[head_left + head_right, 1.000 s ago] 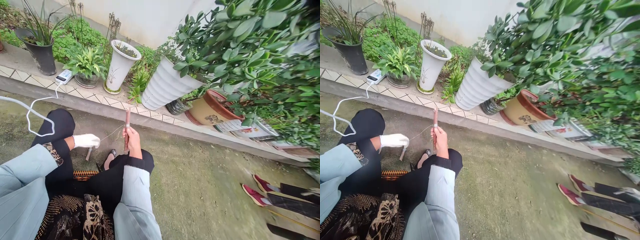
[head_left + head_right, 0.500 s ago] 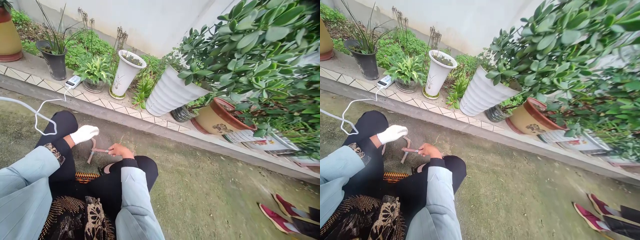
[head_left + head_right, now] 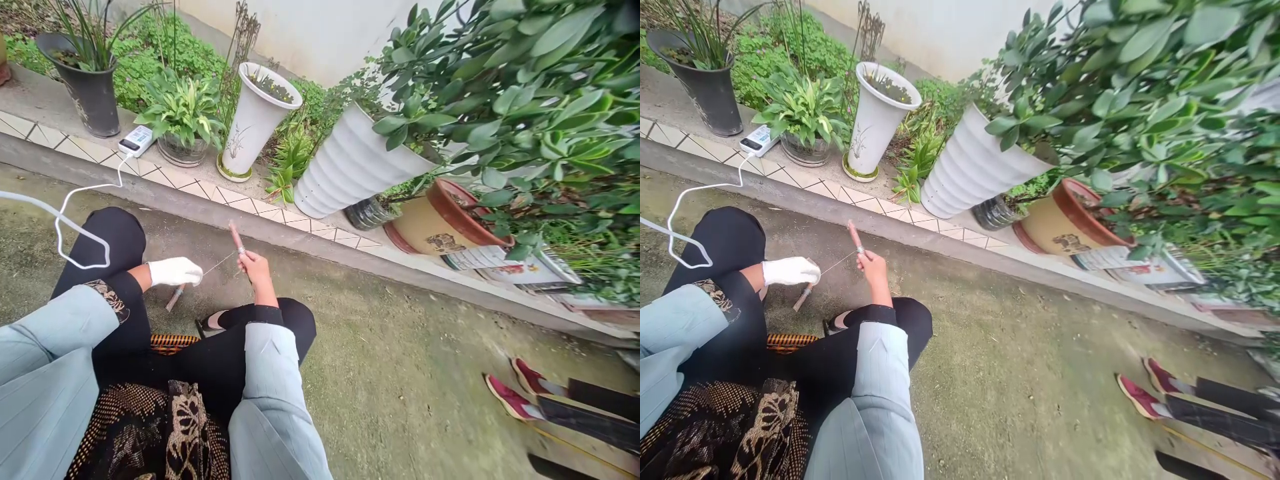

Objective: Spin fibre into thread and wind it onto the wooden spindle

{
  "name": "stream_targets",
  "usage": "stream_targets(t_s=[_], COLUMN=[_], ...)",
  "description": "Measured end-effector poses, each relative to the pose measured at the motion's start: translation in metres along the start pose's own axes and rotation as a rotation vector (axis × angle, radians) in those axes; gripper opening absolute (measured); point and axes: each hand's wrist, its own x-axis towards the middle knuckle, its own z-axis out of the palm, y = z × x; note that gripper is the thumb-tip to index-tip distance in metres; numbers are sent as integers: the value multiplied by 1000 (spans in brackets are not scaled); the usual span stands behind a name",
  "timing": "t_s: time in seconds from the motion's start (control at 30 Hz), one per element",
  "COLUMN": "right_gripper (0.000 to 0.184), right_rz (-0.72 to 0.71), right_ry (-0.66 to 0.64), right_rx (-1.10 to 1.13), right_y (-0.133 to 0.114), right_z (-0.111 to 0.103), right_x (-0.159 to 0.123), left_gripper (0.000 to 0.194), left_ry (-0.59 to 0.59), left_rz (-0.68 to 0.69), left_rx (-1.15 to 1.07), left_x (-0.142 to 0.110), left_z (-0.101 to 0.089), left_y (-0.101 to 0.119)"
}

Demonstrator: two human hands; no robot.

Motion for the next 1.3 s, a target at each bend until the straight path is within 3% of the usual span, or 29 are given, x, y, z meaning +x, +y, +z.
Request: stream_targets(t_s=[0.13,0.23,0.37,0.47,0.5,0.53,0.57,0.63,0.7,0.8,0.87,0.97,1.07,1.17,1.23,1.3], right_gripper=[29,31,19,22,28,34,35,38,38,33,31,28,21,16,21,31], right_rz=[27,35,43,92,85,25,-49,-169,-193,-63,22,36,43,88,122,95], right_ry=[-76,-264,-626,-1035,-1109,-1094,-962,-555,-211,-25,-27,-229,-512,-819,-1060,-1191], right_rx=[-681,-933,-892,-509,-324,-147,15,293,435,321,7,-623,-867,-747,-551,-292], right_y=[-9,-17,-19,-20,-20,-21,-21,-19,-15,-6,-3,-5,-9,-13,-15,-18], right_z=[19,34,41,25,18,10,3,-6,-7,3,12,25,36,42,39,31], right_x=[-3,-9,-21,-33,-36,-39,-41,-39,-32,-18,-11,-9,-15,-24,-29,-34], left_gripper=[27,29,30,28,29,30,32,36,36,31,27,24,26,27,28,29], left_ry=[-69,20,191,297,320,329,318,224,76,-56,-82,-95,-7,124,195,249], left_rz=[79,81,-66,-167,-173,-161,-138,-92,-83,-37,15,43,-7,-58,-95,-119], left_rx=[77,139,243,213,164,91,2,-186,-304,-335,-307,-229,-176,-176,-166,-145], left_x=[-4,-3,-1,-1,-1,-1,0,2,4,5,3,-1,-4,-5,-5,-4], left_z=[1,-2,-10,-14,-13,-12,-10,-2,7,16,17,12,6,1,-2,-3], left_y=[5,5,0,-4,-6,-7,-8,-10,-11,-9,-5,2,4,0,-3,-7])
